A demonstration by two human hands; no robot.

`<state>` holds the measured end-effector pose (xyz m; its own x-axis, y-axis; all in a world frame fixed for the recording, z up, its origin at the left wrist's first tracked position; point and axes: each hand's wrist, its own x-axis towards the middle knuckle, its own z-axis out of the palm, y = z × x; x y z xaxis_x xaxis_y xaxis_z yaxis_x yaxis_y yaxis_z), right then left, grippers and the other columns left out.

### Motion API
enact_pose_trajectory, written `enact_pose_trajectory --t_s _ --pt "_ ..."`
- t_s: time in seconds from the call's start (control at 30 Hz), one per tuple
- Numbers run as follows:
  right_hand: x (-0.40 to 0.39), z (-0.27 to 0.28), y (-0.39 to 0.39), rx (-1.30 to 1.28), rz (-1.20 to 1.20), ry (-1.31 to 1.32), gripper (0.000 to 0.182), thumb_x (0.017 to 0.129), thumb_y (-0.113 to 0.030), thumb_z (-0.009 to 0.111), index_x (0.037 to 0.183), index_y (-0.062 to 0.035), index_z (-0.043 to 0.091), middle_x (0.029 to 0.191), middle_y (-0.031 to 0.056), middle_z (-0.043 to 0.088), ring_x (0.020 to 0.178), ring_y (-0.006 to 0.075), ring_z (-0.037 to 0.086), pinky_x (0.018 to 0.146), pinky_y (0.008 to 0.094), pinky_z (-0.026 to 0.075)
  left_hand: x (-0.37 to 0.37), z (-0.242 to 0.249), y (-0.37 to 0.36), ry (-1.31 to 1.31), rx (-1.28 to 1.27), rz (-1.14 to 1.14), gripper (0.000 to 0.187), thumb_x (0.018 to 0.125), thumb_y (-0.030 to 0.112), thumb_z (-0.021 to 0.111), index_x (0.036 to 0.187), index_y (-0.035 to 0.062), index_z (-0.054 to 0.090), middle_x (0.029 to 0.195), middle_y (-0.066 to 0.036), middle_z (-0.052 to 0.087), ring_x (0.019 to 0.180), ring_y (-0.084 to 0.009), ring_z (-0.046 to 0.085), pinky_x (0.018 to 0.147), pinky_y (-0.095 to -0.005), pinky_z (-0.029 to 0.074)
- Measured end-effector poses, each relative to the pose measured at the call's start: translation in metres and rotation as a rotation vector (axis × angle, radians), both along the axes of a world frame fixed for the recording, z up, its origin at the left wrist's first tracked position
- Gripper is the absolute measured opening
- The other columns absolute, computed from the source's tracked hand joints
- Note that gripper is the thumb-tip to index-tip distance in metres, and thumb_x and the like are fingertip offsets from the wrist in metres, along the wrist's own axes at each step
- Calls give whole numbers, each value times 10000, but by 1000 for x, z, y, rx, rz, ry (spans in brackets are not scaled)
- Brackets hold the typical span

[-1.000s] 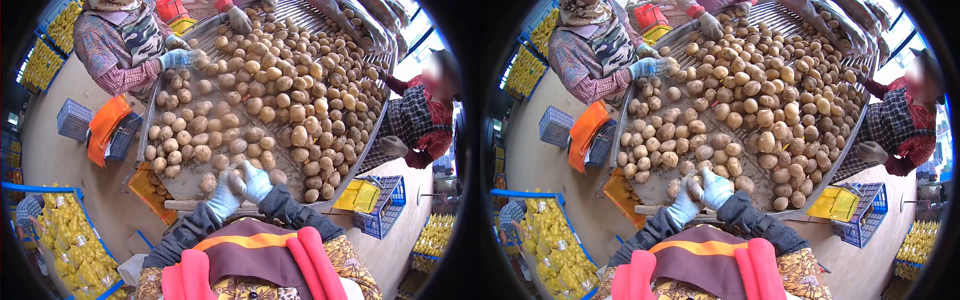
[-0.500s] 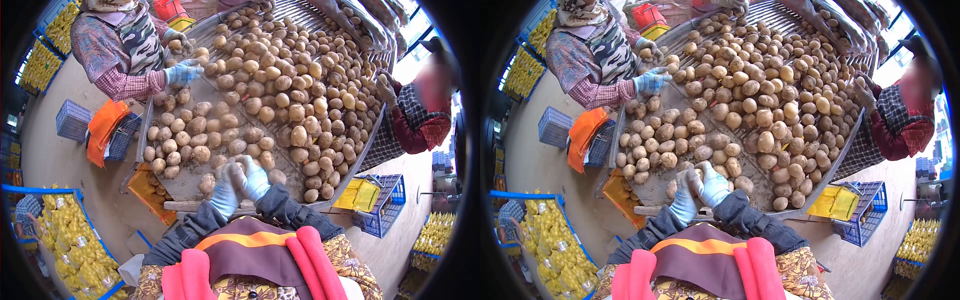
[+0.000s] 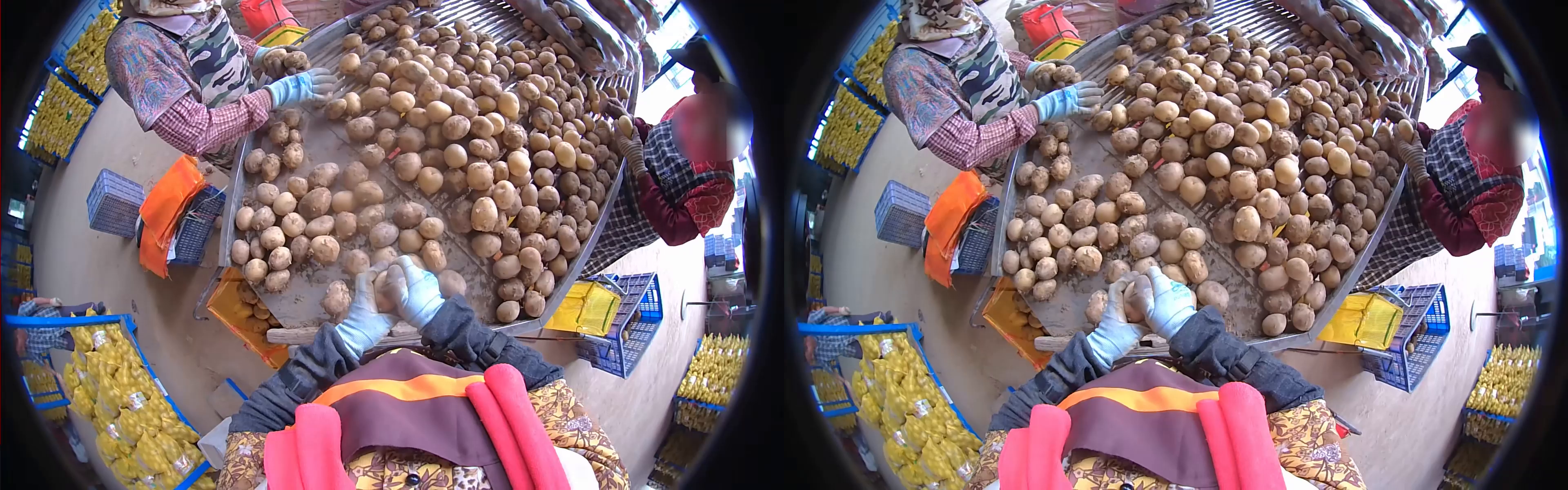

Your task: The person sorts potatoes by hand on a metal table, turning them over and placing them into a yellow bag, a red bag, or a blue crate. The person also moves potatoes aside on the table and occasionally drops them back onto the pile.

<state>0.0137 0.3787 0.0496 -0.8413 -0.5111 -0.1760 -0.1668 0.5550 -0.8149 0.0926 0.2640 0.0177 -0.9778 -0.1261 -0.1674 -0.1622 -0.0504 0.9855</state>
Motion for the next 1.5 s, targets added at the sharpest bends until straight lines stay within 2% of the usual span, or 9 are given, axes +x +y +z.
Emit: enact_pose_trajectory --t_s 0.2,0.43,0.93,1.03,1.2,1.23,1.3,1.33,1.5 --pt "-19 9 29 -129 232 4 445 957 -456 484 1138 -56 550 902 167 616 898 351 632 735 425 491 -6 25 -24 -237 597 -79 764 714 31 802 1350 113 386 1258 -60 540 1158 -174 543 952 -310 483" --pt "-39 56 29 -54 885 497 632 824 -482 606 1226 -7 493 874 161 583 788 364 586 686 446 481 -21 66 -33 -202 415 -736 458 827 163 733 1238 66 556 1191 -67 591 1124 -139 543 944 -307 456" --pt "-30 46 28 -64 804 328 266 812 -289 593 963 -79 530 752 153 612 713 372 628 589 460 471 -4 53 -26 -301 504 -537 591 745 33 736 1270 63 466 1138 -41 604 1066 -143 571 947 -300 465" --pt "-26 26 25 -90 450 176 128 923 -202 509 966 -84 532 701 165 602 659 393 600 586 451 474 -13 26 -16 -145 -52 -588 738 700 170 829 1314 34 442 1260 -76 549 1177 -182 521 1007 -323 427" --pt "-36 -5 25 -421 165 -618 208 960 -257 504 979 -69 592 884 7 582 868 131 554 772 292 459 -21 28 -27 -290 219 -548 721 727 191 831 1313 56 433 1191 -51 574 1103 -154 561 962 -316 463" --pt "-46 -25 22 -483 239 -397 221 962 -269 479 926 -84 596 860 16 574 828 125 559 759 293 464 -20 25 -28 -286 276 -504 729 706 173 852 1302 57 449 1153 -40 593 1055 -153 588 926 -315 489" --pt "-48 -33 30 -634 -133 -1035 200 954 -275 479 877 -111 565 736 -17 520 665 90 512 599 251 429 -18 24 -28 -284 493 -442 717 699 249 862 1275 65 476 1135 -51 600 1030 -167 601 901 -333 507" --pt "-62 -14 40 -763 93 -1263 199 953 -272 481 821 -129 525 614 -61 413 495 60 380 445 219 298 -16 17 -29 -285 491 -443 717 699 249 862 1275 65 476 1135 -51 600 1030 -167 601 901 -333 507" --pt "-77 0 123 -459 138 -1032 306 985 -339 438 879 -73 547 565 -48 352 437 55 302 397 215 238 -10 15 -40 -324 940 -248 734 785 548 705 1280 53 487 1151 -118 611 986 -242 641 795 -325 558"
